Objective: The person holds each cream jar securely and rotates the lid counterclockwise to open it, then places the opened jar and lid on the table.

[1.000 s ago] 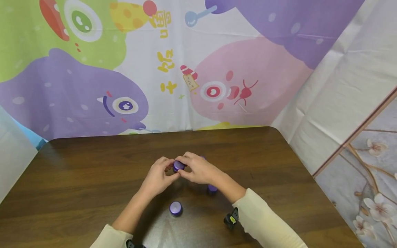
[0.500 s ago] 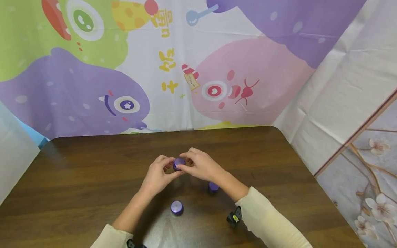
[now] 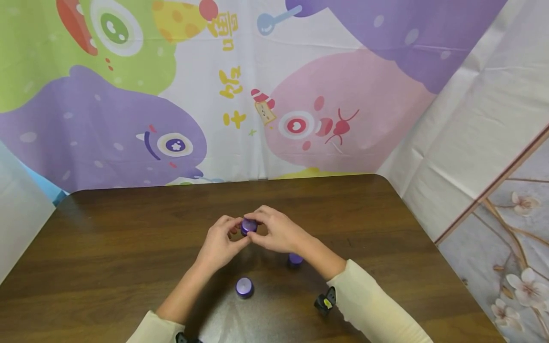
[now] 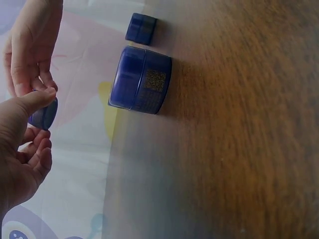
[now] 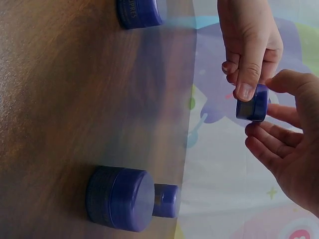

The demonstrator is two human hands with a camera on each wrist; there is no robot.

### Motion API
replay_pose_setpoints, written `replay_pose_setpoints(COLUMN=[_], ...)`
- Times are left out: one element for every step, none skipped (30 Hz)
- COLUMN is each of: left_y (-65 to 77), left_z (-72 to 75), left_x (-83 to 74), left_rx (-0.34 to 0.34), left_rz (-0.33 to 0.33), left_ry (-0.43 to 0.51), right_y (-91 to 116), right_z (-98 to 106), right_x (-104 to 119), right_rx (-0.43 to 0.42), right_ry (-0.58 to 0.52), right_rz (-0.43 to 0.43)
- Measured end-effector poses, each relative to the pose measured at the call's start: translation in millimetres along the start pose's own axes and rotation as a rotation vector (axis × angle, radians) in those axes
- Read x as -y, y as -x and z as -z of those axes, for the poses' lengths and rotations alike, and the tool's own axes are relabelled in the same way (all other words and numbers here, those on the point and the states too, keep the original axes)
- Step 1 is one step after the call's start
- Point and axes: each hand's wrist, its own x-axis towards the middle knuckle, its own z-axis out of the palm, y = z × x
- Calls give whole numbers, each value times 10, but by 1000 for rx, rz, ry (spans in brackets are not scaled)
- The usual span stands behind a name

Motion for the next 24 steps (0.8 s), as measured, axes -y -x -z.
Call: replay_pose_setpoints(left_y=[0, -1, -1, -1, -1, 0, 0, 1, 2, 3, 4, 6, 7, 9, 12, 14, 16, 17, 16, 16, 14, 12, 10, 8], left_z=[1, 1, 3, 4, 3, 2, 1, 0, -2, -4, -5, -8, -11, -13, -17, -19, -22, -25, -26, -29, -31, -32, -33, -33], left_x=[-5, -8, -13, -16, -17, -17, -18, -20, -21, -21, -22, -22, -21, -20, -17, -17, -15, -14, -15, -15, -16, -17, -20, -23], left_rx=[-1, -1, -2, 0, 1, 3, 6, 7, 8, 8, 7, 6, 3, -1, -2, -5, -6, -9, -12, -13, -16, -19, -21, -22], left_rz=[1, 3, 4, 5, 4, 3, 1, 0, -2, -5, -9, -15, -20, -25, -30, -35, -39, -42, -44, -46, -49, -50, -53, -56], left_ry=[2, 3, 5, 7, 9, 10, 12, 16, 17, 17, 19, 18, 18, 16, 15, 15, 14, 12, 11, 9, 8, 8, 8, 8], right_y=[3, 5, 6, 7, 7, 6, 5, 4, 4, 5, 4, 6, 7, 7, 9, 11, 14, 15, 17, 19, 23, 25, 27, 31], right_z=[3, 4, 2, 1, -2, -7, -12, -18, -23, -23, -25, -24, -24, -21, -19, -14, -10, -6, -1, 6, 12, 19, 25, 30], right_x=[1, 3, 0, 2, 1, -1, -3, -5, -8, -5, -8, -9, -12, -14, -17, -19, -21, -22, -23, -22, -21, -21, -20, -18], right_rx=[-13, -26, -36, -44, -50, -54, -58, -60, -61, -63, -62, -60, -57, -50, -42, -34, -25, -21, -19, -20, -26, -36, -46, -58], right_ry=[-7, -14, -26, -37, -47, -51, -45, -41, -31, -17, -3, 9, 21, 26, 34, 37, 39, 42, 44, 39, 33, 26, 19, 12], right_rz=[-7, -17, -28, -39, -48, -54, -56, -55, -50, -43, -31, -18, -1, 15, 30, 42, 50, 55, 57, 54, 49, 44, 33, 23])
